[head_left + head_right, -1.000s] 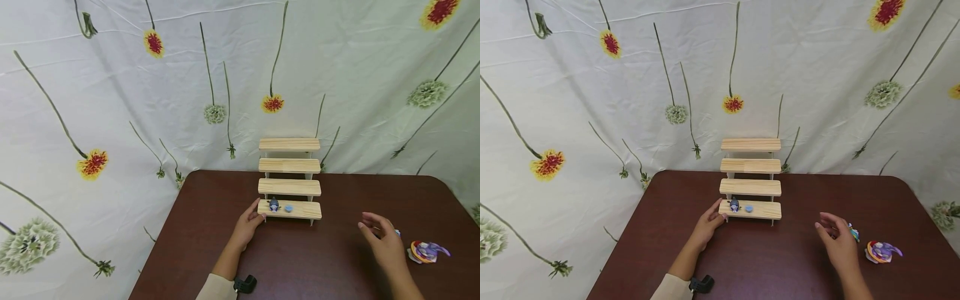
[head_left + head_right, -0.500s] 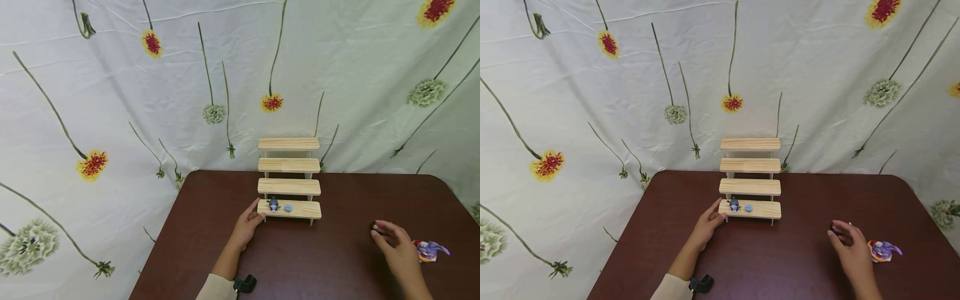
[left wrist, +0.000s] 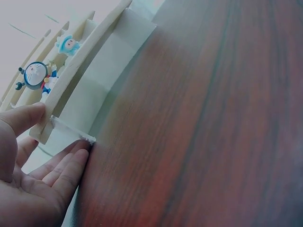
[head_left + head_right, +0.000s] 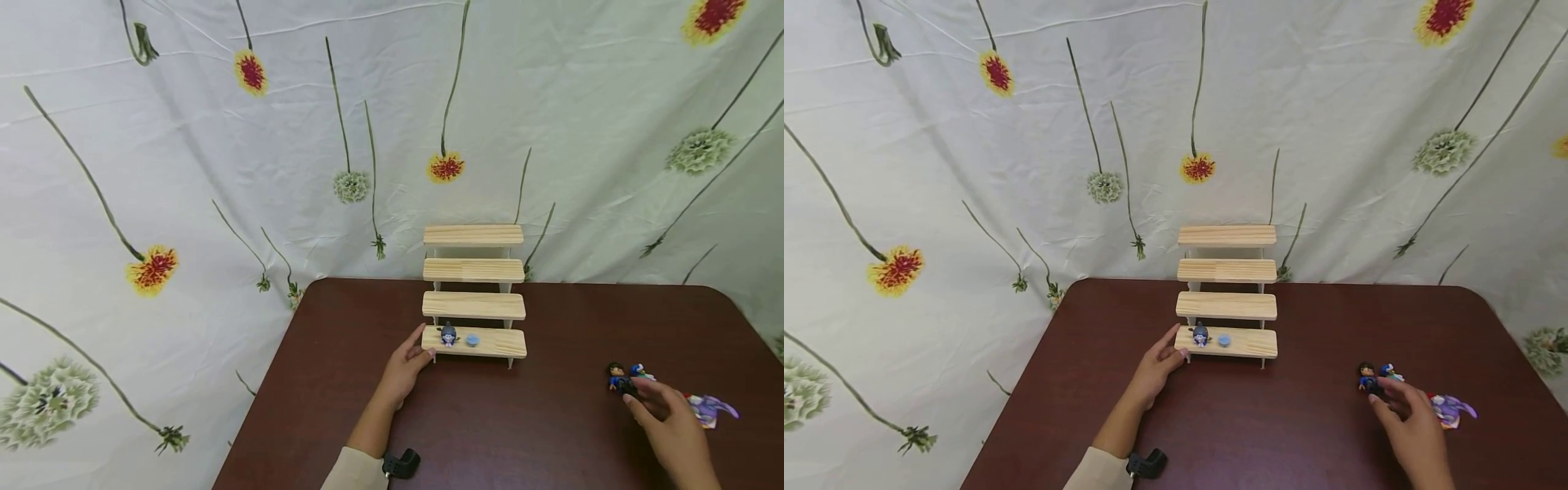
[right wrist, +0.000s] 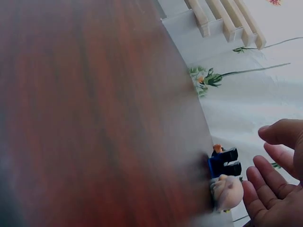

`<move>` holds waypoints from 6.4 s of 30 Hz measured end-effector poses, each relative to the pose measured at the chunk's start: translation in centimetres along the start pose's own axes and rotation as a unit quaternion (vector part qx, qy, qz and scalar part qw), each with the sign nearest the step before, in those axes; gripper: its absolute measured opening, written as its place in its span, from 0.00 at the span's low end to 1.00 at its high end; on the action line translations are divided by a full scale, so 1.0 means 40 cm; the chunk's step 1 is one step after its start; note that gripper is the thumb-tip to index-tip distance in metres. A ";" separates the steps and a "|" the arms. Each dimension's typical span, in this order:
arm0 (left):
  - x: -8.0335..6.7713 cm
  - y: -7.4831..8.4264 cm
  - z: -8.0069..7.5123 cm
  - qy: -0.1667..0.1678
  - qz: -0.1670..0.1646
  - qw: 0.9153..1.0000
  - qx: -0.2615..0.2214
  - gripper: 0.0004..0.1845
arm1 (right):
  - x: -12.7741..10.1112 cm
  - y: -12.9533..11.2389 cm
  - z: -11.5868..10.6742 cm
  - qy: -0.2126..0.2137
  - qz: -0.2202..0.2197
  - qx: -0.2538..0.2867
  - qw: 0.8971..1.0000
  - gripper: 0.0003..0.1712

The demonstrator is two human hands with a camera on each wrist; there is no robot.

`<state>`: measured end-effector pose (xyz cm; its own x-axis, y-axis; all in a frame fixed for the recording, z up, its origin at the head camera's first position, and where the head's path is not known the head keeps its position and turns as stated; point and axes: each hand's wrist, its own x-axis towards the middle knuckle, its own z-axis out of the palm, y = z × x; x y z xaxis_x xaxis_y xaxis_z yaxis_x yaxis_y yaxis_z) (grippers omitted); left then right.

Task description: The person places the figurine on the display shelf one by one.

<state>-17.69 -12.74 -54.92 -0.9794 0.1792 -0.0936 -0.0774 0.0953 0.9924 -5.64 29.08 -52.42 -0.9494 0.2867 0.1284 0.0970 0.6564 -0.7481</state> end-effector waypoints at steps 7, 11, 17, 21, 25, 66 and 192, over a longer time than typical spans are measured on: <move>0.000 -0.001 0.003 0.002 0.001 1.000 -0.002 0.35 | -0.009 0.013 -0.010 -0.034 0.018 -0.013 0.999 0.28; 0.000 0.004 0.004 0.004 -0.002 1.000 -0.001 0.35 | -0.013 0.020 -0.009 -0.035 0.018 -0.015 0.999 0.29; -0.002 0.008 0.004 0.004 -0.004 1.000 0.001 0.34 | -0.009 0.018 -0.006 -0.054 0.051 -0.036 0.997 0.32; -0.002 0.008 0.002 0.003 -0.002 1.000 0.001 0.35 | -0.009 0.015 -0.002 -0.070 0.064 -0.029 0.995 0.32; -0.003 0.010 0.002 0.003 -0.004 1.000 0.000 0.35 | -0.007 0.018 0.003 -0.078 0.060 -0.038 0.994 0.31; -0.005 0.010 0.001 0.005 -0.012 1.000 -0.006 0.35 | 0.008 0.012 -0.004 -0.080 0.102 -0.027 0.991 0.35; -0.010 0.019 -0.002 -0.001 -0.011 1.000 0.007 0.35 | 0.123 -0.272 0.273 -0.044 -0.141 0.146 0.978 0.17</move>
<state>-17.35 -12.80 -54.12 -0.9772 0.1781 -0.1154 -0.0962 0.1131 0.9889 -14.64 15.72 -50.74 -0.9494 0.0537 0.3094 -0.2495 0.4691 -0.8472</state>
